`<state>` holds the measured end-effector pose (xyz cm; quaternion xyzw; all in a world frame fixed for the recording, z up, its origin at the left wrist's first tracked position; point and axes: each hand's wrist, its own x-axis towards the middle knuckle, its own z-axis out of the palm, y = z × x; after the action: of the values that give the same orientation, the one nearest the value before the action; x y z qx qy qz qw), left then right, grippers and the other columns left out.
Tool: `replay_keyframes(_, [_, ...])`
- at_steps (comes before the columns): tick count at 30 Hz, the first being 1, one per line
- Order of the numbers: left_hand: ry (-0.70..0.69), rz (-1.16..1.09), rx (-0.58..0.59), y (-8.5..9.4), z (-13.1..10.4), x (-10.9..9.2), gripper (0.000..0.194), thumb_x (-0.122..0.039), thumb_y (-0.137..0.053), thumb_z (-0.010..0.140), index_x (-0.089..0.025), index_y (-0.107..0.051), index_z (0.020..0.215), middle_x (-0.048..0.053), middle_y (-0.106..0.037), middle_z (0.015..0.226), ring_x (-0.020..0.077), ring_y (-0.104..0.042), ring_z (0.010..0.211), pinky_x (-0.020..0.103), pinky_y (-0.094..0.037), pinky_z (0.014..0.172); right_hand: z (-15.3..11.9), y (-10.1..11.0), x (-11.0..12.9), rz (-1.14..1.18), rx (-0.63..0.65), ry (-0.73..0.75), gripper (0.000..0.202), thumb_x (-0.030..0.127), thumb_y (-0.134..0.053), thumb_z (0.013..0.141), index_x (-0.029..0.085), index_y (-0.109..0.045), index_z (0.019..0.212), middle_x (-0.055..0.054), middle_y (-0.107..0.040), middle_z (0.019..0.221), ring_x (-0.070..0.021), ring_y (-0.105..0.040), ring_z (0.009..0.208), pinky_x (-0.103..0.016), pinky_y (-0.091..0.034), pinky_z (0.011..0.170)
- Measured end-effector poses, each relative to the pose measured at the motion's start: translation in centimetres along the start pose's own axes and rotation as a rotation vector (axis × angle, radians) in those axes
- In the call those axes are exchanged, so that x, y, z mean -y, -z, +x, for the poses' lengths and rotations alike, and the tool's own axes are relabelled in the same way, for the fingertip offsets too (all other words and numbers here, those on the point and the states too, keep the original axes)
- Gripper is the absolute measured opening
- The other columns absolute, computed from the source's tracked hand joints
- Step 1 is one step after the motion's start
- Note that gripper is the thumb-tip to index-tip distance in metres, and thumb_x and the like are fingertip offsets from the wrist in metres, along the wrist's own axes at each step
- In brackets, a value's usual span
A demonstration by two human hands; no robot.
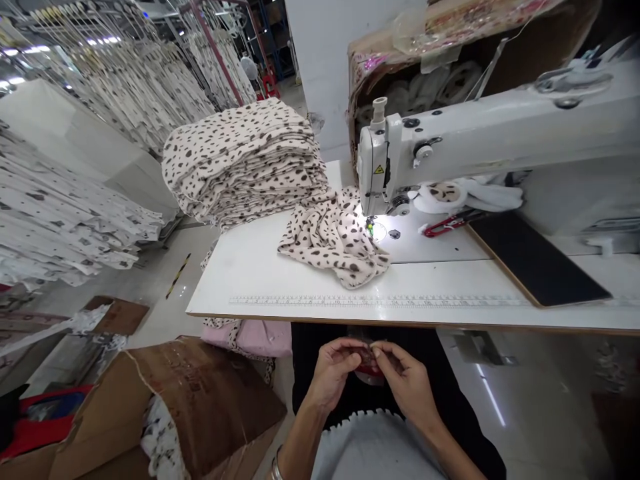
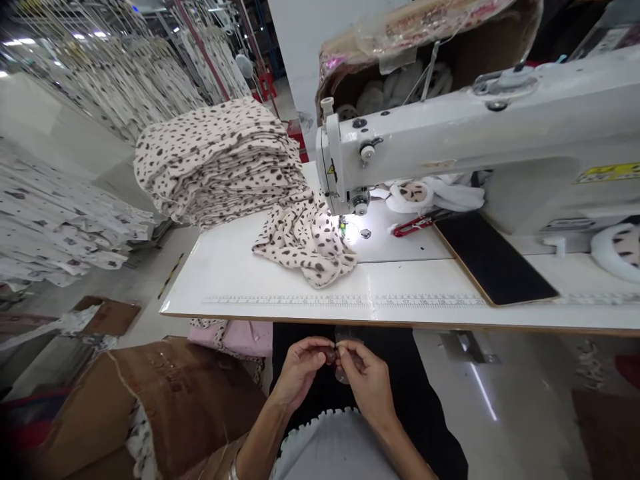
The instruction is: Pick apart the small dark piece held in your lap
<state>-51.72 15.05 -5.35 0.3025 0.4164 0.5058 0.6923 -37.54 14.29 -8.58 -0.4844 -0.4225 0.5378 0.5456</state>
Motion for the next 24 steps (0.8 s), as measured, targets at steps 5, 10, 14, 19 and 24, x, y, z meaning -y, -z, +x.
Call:
replay_keyframes(5, [-0.041,-0.052,-0.037,0.5,0.1,0.3,0.026,-0.017,-0.086,0.061,-0.017,-0.075,0.084,0.005,-0.072,0.104,0.0134,-0.064,0.095,0.022,-0.047,0.088,0.4,0.6,-0.1,0.043,-0.012,-0.050,0.041,0.054,-0.069,0.079,0.015,-0.070,0.089,-0.008,-0.070,0.076,-0.0182,-0.066,0.064,-0.027,-0.061,0.063])
replay_keyframes(10, [0.000,-0.080,-0.071,0.8,0.2,0.3,0.043,-0.016,-0.088,0.059,-0.017,-0.072,0.099,0.006,-0.073,0.099,0.0109,-0.064,0.089,0.019,-0.047,0.085,0.0,1.2,0.6,-0.014,0.053,-0.036,0.038,0.051,-0.067,0.082,0.017,-0.069,0.099,-0.007,-0.070,0.083,-0.0182,-0.067,0.069,-0.027,-0.061,0.065])
replay_keyframes(14, [0.029,-0.039,-0.069,0.8,0.0,0.3,0.036,-0.020,-0.086,0.062,-0.014,-0.072,0.094,0.008,-0.072,0.098,0.0158,-0.067,0.082,0.025,-0.054,0.075,0.0,1.5,1.3,-0.231,0.111,0.156,0.029,0.045,-0.060,0.090,0.021,-0.073,0.100,-0.007,-0.070,0.092,-0.0176,-0.066,0.079,-0.025,-0.057,0.070])
replay_keyframes(19, [0.035,0.042,-0.057,0.5,-0.1,0.2,0.034,-0.022,-0.084,0.065,-0.014,-0.072,0.095,0.009,-0.070,0.100,0.0148,-0.066,0.066,0.026,-0.052,0.061,0.0,1.8,1.5,-0.336,0.157,0.263,0.023,0.041,-0.059,0.093,0.026,-0.074,0.101,-0.003,-0.070,0.095,-0.0161,-0.066,0.084,-0.024,-0.056,0.073])
replay_keyframes(24, [0.003,0.047,-0.088,0.0,0.0,0.2,0.032,-0.027,-0.084,0.067,-0.012,-0.070,0.092,0.006,-0.069,0.092,0.0122,-0.064,0.069,0.027,-0.052,0.072,0.1,1.9,0.7,-0.411,0.154,0.336,0.025,0.039,-0.056,0.095,0.025,-0.074,0.102,-0.003,-0.071,0.095,-0.0176,-0.068,0.084,-0.026,-0.059,0.075])
